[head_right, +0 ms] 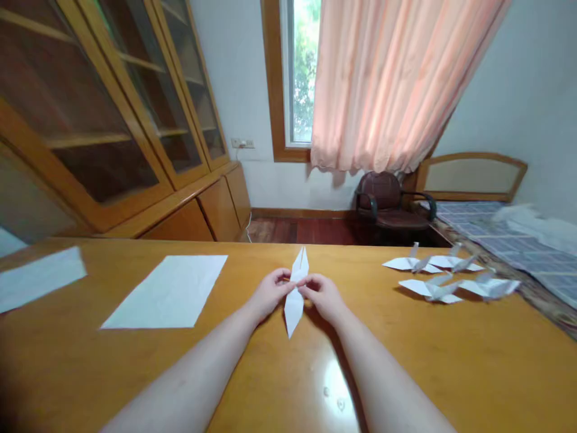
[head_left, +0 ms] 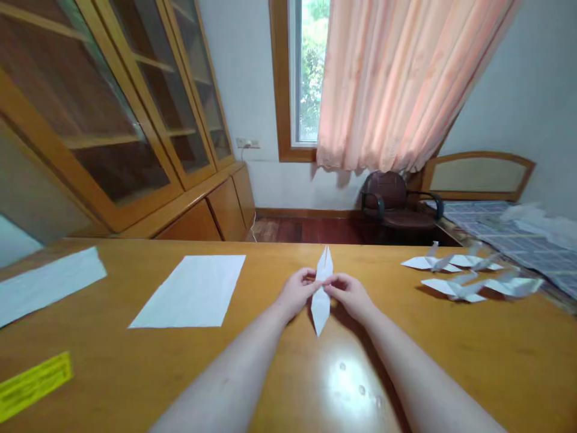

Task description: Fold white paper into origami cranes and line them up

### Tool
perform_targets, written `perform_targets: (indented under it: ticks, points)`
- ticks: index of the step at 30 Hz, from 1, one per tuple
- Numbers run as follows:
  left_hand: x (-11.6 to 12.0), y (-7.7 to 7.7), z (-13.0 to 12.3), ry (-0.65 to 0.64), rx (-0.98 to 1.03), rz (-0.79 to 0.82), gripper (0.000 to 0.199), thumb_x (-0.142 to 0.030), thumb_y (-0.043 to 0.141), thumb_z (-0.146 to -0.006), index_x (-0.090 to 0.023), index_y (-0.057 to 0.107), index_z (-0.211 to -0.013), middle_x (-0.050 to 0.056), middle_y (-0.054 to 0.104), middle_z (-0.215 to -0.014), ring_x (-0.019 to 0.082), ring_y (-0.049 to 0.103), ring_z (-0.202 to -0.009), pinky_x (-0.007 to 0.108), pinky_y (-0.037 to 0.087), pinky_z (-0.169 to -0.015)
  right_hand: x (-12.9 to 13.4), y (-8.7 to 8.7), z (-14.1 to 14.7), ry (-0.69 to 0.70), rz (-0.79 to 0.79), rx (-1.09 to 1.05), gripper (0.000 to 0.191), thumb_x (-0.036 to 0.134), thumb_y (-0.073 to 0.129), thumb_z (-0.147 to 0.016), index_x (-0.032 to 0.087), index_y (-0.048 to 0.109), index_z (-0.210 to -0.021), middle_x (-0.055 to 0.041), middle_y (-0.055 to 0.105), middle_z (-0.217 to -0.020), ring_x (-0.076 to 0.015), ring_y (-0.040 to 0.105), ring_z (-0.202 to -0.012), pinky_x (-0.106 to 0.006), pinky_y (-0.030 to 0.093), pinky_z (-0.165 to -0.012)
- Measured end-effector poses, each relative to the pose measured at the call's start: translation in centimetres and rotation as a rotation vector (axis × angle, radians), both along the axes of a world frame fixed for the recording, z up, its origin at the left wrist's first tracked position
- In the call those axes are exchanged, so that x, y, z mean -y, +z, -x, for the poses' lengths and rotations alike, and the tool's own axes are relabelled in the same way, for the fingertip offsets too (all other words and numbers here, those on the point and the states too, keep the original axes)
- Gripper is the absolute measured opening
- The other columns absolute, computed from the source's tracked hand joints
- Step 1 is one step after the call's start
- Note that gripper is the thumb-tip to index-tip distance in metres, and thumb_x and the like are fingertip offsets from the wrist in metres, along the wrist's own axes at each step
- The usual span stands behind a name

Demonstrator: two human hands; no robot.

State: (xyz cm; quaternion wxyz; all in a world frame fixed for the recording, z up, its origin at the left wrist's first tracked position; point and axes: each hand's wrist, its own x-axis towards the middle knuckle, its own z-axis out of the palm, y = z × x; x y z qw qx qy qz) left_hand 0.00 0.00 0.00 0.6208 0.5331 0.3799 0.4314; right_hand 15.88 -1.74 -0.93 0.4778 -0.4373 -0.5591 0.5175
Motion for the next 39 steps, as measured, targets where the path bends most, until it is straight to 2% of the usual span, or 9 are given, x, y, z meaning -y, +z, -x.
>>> perform_targets:
  ticks: [5,12,18,21,27,33,36,38,39]
  points:
    - [-0.1,0.0,0.3,0.047,-0.087,-0.043,0.022,-0.032,0.065,-0.068,-0.012,0.06,-0.076,0.001,0.063,-0.069,0.012,0.057,-0.063,0.021,0.044,-0.059,0.1,0.0,0.0,0.021,0.015,-0.009,0.018,0.032,0.065,-0.069,0.018,0.062,-0.081,-0.0013,0.063,-0.074,-0.0117,0.056,-0.063,-0.026,0.044,-0.06]
    - [0.2,0.7,0.1,0.006,-0.019,0.026,0.032,-0.031,0.069,-0.064,-0.012,0.062,-0.088,0.005,0.066,-0.08,0.014,0.061,-0.069,0.025,0.046,-0.064,-0.2,-0.4,-0.1,0.012,-0.003,-0.097,0.026,0.028,0.067,-0.068,0.021,0.058,-0.091,0.0026,0.058,-0.067,-0.0095,0.054,-0.059,-0.023,0.042,-0.056]
    - [-0.1,-0.1,0.1,0.014,-0.07,0.021,0.031,-0.038,0.067,-0.066,-0.014,0.054,-0.08,0.0,0.06,-0.068,0.012,0.056,-0.058,0.022,0.041,-0.054,0.1,0.0,0.1,0.091,0.022,-0.108,0.019,0.03,0.066,-0.07,0.019,0.056,-0.08,0.0023,0.058,-0.067,-0.0091,0.053,-0.058,-0.023,0.042,-0.055]
    - [-0.3,-0.6,0.2,0.064,-0.106,-0.037,0.028,-0.036,0.065,-0.067,-0.016,0.048,-0.076,-0.005,0.054,-0.063,0.008,0.05,-0.054,0.018,0.036,-0.051,0.2,0.2,0.2,0.126,0.047,-0.084,0.019,0.032,0.065,-0.071,0.018,0.054,-0.078,0.0029,0.056,-0.063,-0.0089,0.052,-0.054,-0.022,0.041,-0.051]
    - [-0.4,-0.9,0.3,0.105,-0.129,-0.1,0.027,-0.032,0.063,-0.069,-0.018,0.039,-0.071,-0.009,0.043,-0.057,0.005,0.039,-0.049,0.016,0.028,-0.046,0.3,0.3,0.3,0.059,0.029,-0.042,0.02,0.032,0.064,-0.071,0.018,0.054,-0.08,0.0028,0.055,-0.066,-0.0075,0.049,-0.052,-0.021,0.039,-0.048]
    - [-0.5,-0.9,0.3,0.111,-0.101,-0.106,0.023,-0.027,0.061,-0.069,-0.02,0.041,-0.076,-0.009,0.043,-0.057,0.006,0.042,-0.049,0.017,0.032,-0.049,0.2,0.3,0.2,0.005,0.005,0.012,0.02,0.034,0.062,-0.07,0.018,0.054,-0.079,0.002,0.056,-0.067,-0.0085,0.049,-0.053,-0.022,0.04,-0.05]
    - [-0.4,-0.9,0.1,0.124,-0.218,-0.177,0.012,-0.022,0.058,-0.071,-0.018,0.046,-0.073,-0.006,0.049,-0.061,0.008,0.048,-0.057,0.018,0.036,-0.054,0.0,-0.1,0.1,-0.006,0.012,0.071,0.02,0.034,0.06,-0.071,0.018,0.054,-0.079,0.0023,0.055,-0.066,-0.0084,0.049,-0.051,-0.022,0.039,-0.049]
    - [-0.3,-0.8,0.1,0.098,-0.319,-0.21,0.005,-0.02,0.054,-0.073,-0.017,0.053,-0.076,-0.002,0.057,-0.07,0.011,0.054,-0.067,0.021,0.041,-0.061,-0.1,-0.4,0.0,-0.02,0.017,0.149,0.018,0.033,0.058,-0.071,0.017,0.054,-0.08,0.0024,0.055,-0.065,-0.0093,0.049,-0.052,-0.023,0.04,-0.051]
    - [-0.2,-0.8,0.1,0.081,-0.378,-0.224,0.007,-0.02,0.052,-0.074,-0.017,0.056,-0.08,0.0,0.06,-0.074,0.012,0.056,-0.07,0.022,0.042,-0.064,-0.2,-0.5,0.0,-0.035,0.009,0.204,0.017,0.032,0.058,-0.072,0.017,0.055,-0.08,0.0024,0.055,-0.064,-0.0099,0.05,-0.054,-0.023,0.04,-0.052]
